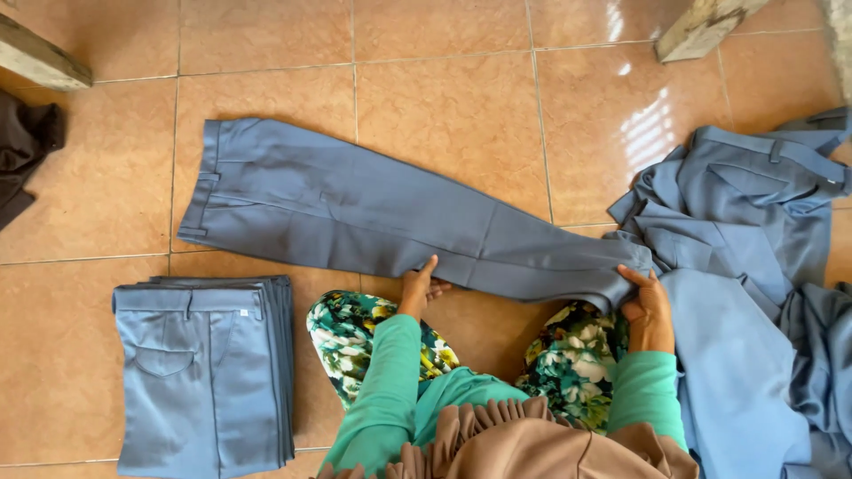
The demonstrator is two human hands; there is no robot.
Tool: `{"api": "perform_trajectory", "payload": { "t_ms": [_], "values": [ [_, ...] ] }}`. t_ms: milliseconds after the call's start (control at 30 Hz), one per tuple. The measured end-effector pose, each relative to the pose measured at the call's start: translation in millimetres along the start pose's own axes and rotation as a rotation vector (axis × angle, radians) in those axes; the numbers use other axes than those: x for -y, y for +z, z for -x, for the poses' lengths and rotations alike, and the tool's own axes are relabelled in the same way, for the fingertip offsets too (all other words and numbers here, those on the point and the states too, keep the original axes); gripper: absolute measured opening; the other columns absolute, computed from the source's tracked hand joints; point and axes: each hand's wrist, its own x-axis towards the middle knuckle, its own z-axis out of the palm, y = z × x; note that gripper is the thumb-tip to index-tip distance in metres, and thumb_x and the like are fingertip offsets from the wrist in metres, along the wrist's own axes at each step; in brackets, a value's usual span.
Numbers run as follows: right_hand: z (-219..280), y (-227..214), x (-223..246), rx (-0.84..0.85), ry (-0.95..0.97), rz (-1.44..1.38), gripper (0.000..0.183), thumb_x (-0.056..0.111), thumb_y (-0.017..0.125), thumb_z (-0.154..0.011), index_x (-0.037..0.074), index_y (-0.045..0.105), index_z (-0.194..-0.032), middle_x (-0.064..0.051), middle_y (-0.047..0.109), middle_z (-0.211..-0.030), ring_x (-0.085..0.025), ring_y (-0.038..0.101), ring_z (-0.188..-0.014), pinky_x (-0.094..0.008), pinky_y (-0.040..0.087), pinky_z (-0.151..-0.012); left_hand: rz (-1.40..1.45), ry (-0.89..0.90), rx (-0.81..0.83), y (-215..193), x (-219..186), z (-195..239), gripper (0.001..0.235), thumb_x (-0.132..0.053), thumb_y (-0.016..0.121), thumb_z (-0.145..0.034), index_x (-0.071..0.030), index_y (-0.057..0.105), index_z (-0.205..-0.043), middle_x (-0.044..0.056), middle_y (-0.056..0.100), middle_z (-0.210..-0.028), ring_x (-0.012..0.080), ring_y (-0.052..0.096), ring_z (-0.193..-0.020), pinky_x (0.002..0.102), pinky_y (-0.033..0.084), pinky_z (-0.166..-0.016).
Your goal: The person sits on a tiled floor and folds multiple pairs of grey trousers by hand. Each pair is laid flat, legs aligned, then folded in half and again into a compact rectangle before being stacked with the others.
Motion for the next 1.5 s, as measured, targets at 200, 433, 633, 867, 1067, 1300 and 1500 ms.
{"api": "perform_trajectory", "payload": {
  "t_ms": [200,433,633,867,1067,1300,1500],
  "values": [
    [127,59,130,0.083,-0.106,-0.093,0.053,0.008,0.073,-0.075,0.017,0.063,-0.126,-0.003,0.071,-0.112,-0.018,0.069,-0.098,-0.035,0.062,-0.090,-0.680,-0.191,0.393,21,-42,106,0.096,-0.083,0.038,-0.086,0.005,0.075,-0.089,0.024,0.075,-0.078,0.0245,0.074,-0.064,0.025,0.056,-0.052],
    [154,81,197,0.054,-0.294,0.185,0.096,0.010,0.071,-0.082,0.025,0.023,-0.164,0.008,0.046,-0.158,-0.011,0.056,-0.129,-0.026,0.053,-0.104,-0.893,0.441,0.188,65,-10,102,0.068,-0.061,0.050,-0.097,-0.014,0.049,-0.048,0.003,0.061,-0.048,0.0194,0.063,-0.051,0.037,0.052,-0.063],
    [165,102,213,0.072,-0.340,0.246,0.095,0.005,0.071,-0.081,0.025,0.027,-0.163,0.009,0.046,-0.156,-0.010,0.053,-0.130,-0.022,0.053,-0.103,-0.963,0.866,0.116,91,15,100,0.047,-0.053,0.048,-0.101,-0.012,0.058,-0.080,0.005,0.068,-0.082,0.0323,0.065,-0.075,0.048,0.046,-0.060],
    [192,173,216,0.179,-0.504,0.424,0.096,-0.003,0.071,-0.082,0.019,0.023,-0.162,-0.009,0.024,-0.168,-0.017,0.035,-0.148,-0.027,0.035,-0.115,-1.044,0.788,0.540,146,91,43,0.061,-0.043,0.030,-0.104,-0.016,0.035,-0.158,0.031,0.031,-0.157,0.0463,0.029,-0.143,0.053,0.023,-0.119],
    [127,252,107,0.556,-0.535,0.309,0.116,-0.016,0.080,-0.079,0.017,0.012,-0.166,-0.032,0.028,-0.156,-0.050,0.035,-0.135,-0.061,0.047,-0.102,-0.352,0.312,0.528,122,70,-49,0.074,-0.074,0.024,-0.105,-0.022,0.057,-0.146,0.020,0.062,-0.138,0.0378,0.059,-0.129,0.047,0.050,-0.102],
    [162,326,15,0.667,-0.263,0.525,0.099,0.011,0.083,-0.086,0.012,0.021,-0.164,-0.014,0.052,-0.105,-0.019,0.058,-0.085,-0.034,0.067,-0.056,0.612,0.041,0.034,-8,-58,35,0.094,-0.087,0.043,-0.089,-0.023,0.038,-0.159,0.018,0.021,-0.169,0.0370,0.021,-0.155,0.053,0.014,-0.127],
    [28,187,-58,0.039,-0.518,0.967,0.058,0.024,0.081,-0.091,0.012,0.061,-0.144,-0.017,0.064,-0.111,-0.030,0.066,-0.099,-0.040,0.062,-0.074,-0.348,0.510,-0.332,-37,49,-157,0.043,-0.042,0.079,-0.082,-0.022,0.075,-0.119,0.011,0.075,-0.113,0.0296,0.071,-0.108,0.040,0.058,-0.088]
  ]
}}
